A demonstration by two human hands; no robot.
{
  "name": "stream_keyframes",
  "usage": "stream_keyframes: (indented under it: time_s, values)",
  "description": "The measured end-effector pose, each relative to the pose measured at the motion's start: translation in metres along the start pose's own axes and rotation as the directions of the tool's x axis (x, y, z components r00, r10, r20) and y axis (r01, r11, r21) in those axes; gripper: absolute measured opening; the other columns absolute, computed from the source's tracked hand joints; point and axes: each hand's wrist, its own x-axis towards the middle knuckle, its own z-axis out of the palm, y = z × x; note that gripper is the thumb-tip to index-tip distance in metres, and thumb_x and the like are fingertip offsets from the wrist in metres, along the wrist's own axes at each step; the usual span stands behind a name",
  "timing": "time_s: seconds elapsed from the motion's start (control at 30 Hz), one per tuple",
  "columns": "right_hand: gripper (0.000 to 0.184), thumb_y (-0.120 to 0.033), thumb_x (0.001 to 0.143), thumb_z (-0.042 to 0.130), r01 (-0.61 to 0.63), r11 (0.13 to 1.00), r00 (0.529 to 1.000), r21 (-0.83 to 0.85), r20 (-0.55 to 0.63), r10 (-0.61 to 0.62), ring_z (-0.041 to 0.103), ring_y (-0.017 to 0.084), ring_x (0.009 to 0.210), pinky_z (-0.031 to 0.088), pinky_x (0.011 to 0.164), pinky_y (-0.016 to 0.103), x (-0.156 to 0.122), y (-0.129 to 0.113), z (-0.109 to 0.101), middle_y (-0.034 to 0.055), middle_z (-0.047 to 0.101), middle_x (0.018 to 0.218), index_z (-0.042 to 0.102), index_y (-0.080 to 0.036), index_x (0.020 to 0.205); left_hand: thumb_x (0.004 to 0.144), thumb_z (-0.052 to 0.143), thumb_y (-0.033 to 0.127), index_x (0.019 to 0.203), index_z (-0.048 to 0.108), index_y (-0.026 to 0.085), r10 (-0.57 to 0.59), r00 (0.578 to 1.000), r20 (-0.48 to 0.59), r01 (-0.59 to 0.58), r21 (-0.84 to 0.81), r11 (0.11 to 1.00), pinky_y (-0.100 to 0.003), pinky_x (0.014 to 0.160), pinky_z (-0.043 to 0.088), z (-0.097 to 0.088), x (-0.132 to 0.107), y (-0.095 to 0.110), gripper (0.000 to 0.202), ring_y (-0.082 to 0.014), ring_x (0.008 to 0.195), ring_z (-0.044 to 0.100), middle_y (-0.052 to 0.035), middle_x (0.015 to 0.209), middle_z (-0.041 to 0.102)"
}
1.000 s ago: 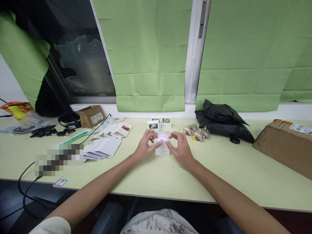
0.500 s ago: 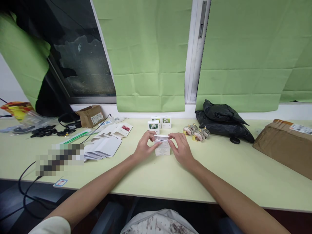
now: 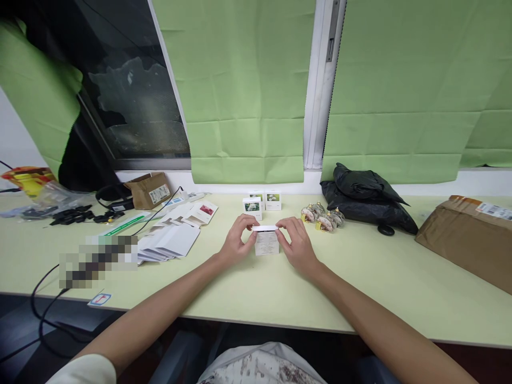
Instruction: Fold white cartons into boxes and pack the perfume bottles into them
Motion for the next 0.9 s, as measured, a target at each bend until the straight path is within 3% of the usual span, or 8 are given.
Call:
stream_keyframes:
  time_s: [0.3,0.9]
  values:
    - [0.015,-0.025,0.105,0.05,-0.072,0.993,0.997,0.097,0.039,0.069,0.06,0.026,0.117,0.05,0.1,0.045,-0.0015,-0.0018,0.0006,0.0092,0.061,0.121,0.056,-0.027,0.118,0.101,0.054,0.024,0.114,0.06,0.023,0.018,1.0,0.003,-0.018,0.035,0.999,-0.039,0.087,0.053,0.0001,0.0,-0.0015,0.015,-0.0229,0.106,0.058,-0.009,0.109,0.061]
    - [0.015,-0.027,0.105,0.048,-0.128,0.978,0.988,0.165,0.104,0.112,0.059,0.025,0.107,0.051,0.093,0.041,0.0,-0.0032,-0.0001,0.0078,0.058,0.111,0.061,-0.026,0.113,0.1,0.054,0.02,0.111,0.062,0.024,0.038,0.999,0.022,-0.039,0.038,0.998,-0.042,0.094,0.052,0.0001,0.0014,0.0001,0.014,-0.0235,0.11,0.059,-0.0086,0.109,0.062]
